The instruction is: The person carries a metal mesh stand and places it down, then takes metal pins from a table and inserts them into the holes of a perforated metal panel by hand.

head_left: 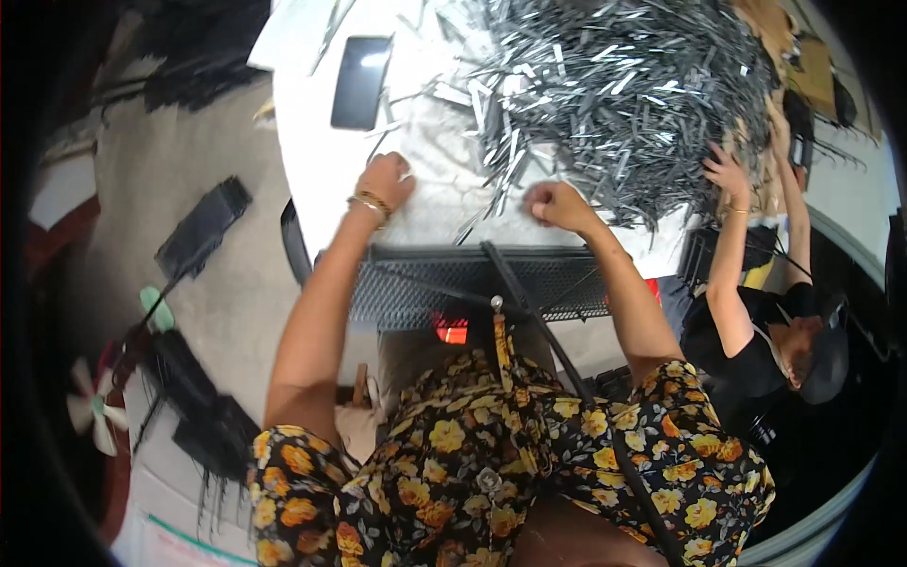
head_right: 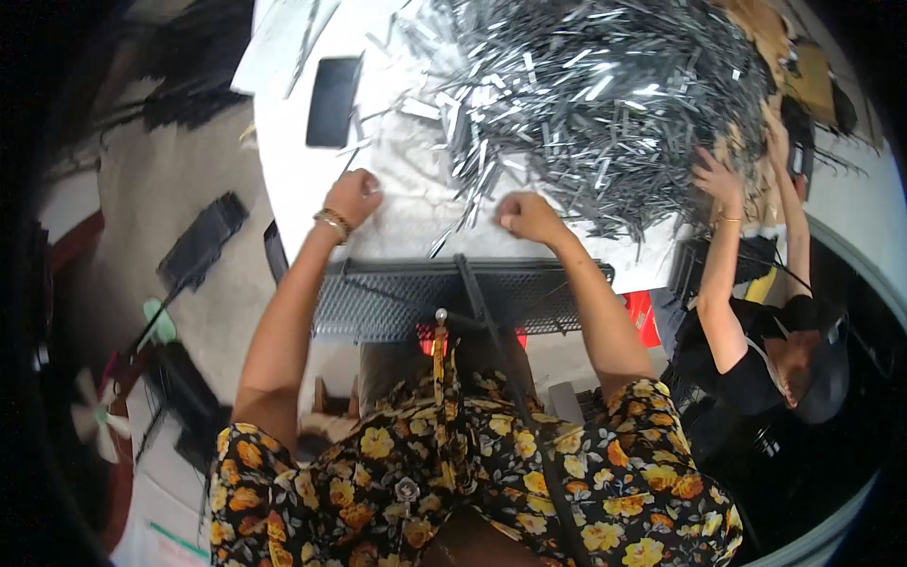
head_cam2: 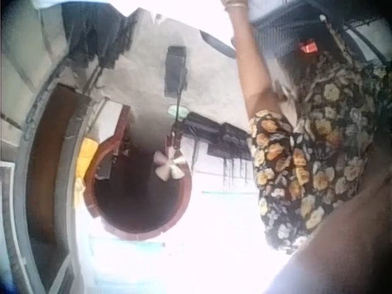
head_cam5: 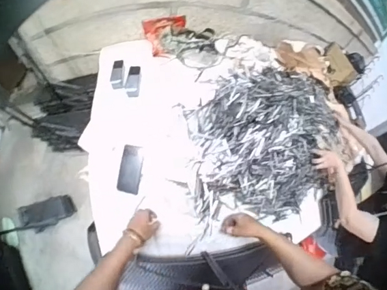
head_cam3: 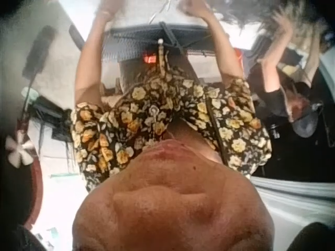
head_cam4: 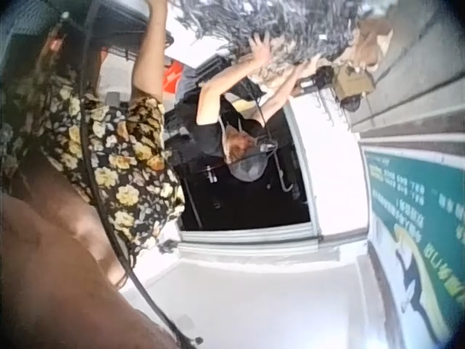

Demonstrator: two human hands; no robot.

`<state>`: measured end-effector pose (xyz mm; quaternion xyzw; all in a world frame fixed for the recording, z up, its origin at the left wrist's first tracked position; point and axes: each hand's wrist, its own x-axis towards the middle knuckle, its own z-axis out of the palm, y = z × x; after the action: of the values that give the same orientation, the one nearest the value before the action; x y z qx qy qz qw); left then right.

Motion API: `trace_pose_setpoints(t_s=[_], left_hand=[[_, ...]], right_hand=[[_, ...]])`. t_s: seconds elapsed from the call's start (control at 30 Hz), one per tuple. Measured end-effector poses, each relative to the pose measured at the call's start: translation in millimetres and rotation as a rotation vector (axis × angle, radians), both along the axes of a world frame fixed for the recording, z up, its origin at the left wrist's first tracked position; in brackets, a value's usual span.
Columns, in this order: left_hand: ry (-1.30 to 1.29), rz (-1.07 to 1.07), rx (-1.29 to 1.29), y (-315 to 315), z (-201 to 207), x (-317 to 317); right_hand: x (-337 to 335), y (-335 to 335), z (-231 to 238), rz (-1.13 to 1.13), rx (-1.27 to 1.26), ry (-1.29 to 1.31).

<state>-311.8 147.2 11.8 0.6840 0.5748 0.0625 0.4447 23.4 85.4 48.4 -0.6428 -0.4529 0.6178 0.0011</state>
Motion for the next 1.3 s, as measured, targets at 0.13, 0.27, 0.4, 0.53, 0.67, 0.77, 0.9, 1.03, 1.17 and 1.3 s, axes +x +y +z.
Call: trace_pose_setpoints(t_s=[0.13,0.27,0.4,0.53,0.67,0.77,0.9,1.03,1.17,1.3], left_hand=[[0.407,-0.558,-0.069,-32,14,-71],[0.32,-0.615,0.043,-44,22,-77],[0.308,-0.635,0.17,-38,20,-81],[0.263,-0.564,0.185,-32,8,-76],[0.012,0.046,0.236,11,-9,-47],[0.267,0.236,0.464,15,-16,-15],[0.338,0.277,0.335,18,-7,18],[0.361,0.276,0.325,31,-20,41],[0.22,0.069,0.411,38,-33,66],[0.064,0.004,0.501,40,-33,65]], right_hand=[[-41,-18,1,0.576,0.049,0.198],[-47,10,0,0.574,0.03,0.279],[-59,43,23,0.21,0.244,0.25],[-60,41,21,0.073,0.28,0.215],[-58,30,2,0.026,0.19,0.223],[-75,27,8,0.074,0.238,0.076],[-70,17,3,0.049,0.307,0.013],[-75,3,-10,0.038,0.302,0.062],[-80,-3,-14,0.1,0.31,0.032],[-62,-16,-24,0.098,0.318,-0.012]])
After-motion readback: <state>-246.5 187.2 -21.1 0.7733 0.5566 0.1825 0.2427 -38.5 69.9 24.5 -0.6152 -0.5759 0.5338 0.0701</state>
